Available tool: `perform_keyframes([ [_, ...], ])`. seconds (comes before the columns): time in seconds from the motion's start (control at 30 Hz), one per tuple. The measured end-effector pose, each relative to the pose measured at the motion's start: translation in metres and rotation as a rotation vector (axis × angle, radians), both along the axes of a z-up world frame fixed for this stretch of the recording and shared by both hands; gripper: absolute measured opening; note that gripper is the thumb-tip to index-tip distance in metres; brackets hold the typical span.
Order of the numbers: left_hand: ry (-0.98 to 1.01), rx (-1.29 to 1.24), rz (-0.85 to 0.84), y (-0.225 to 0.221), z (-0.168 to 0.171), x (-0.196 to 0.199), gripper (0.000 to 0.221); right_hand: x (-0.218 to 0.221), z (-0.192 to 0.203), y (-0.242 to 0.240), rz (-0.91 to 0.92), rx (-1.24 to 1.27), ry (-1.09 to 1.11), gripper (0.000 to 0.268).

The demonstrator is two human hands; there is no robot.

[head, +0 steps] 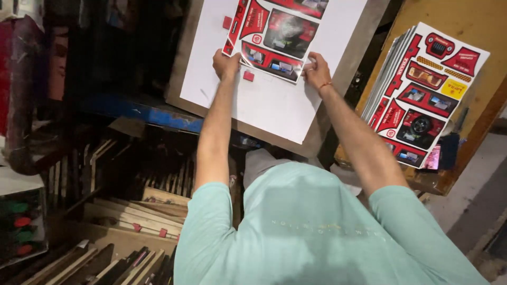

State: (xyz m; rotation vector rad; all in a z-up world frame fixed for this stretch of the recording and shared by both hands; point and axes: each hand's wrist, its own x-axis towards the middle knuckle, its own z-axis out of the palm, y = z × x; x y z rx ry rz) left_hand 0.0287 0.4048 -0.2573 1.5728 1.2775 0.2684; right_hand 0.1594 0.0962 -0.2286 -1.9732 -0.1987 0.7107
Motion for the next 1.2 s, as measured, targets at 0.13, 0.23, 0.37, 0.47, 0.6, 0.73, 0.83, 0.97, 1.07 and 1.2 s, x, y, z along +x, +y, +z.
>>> perform_keyframes([
  [0.13,-0.132,-0.219,0.136,0.048,-0.061,-0.074,0.021,0.008,0.043,-0.002,0.126,0.133,0.186,0.044],
  [0.23,-0.420,-0.370,0.255,0.063,-0.119,-0.065,0.016,-0.013,0.117,-0.033,0.064,0.190,0.159,0.038],
  [0.37,-0.536,-0.265,0.223,0.037,0.037,-0.118,0.043,-0.042,0.168,-0.131,-0.001,0.014,-0.448,0.019],
  [0.47,-0.577,-0.145,-0.022,-0.028,0.194,-0.123,0.038,-0.073,0.132,-0.220,-0.045,-0.524,-0.796,0.017],
  [0.6,-0.897,-0.153,-0.175,-0.116,0.260,-0.126,0.022,-0.111,0.090,-0.273,0.093,-1.105,-0.238,0.053],
  [0.73,-0.738,-0.291,-0.346,-0.210,0.232,-0.086,0.022,-0.146,-0.016,-0.320,-0.376,-0.513,-0.953,0.080],
  [0.83,-0.569,-0.351,-0.558,-0.290,0.173,-0.066,0.023,-0.115,0.055,-0.308,-0.064,-0.798,-0.649,0.050],
  [0.97,-0.379,-0.506,-0.991,-0.405,0.091,-0.050,0.036,-0.097,0.088,-0.317,0.073,-0.835,-0.316,0.024],
  [1.07,-0.327,-0.663,-1.236,-0.482,0.047,-0.040,0.043,-0.095,0.091,-0.345,-0.042,-0.533,-0.307,0.027],
  [1.2,-0.136,-0.601,-1.033,-0.535,0.041,-0.021,0.029,-0.089,0.087,-0.412,-0.122,-0.166,-0.014,0.044],
])
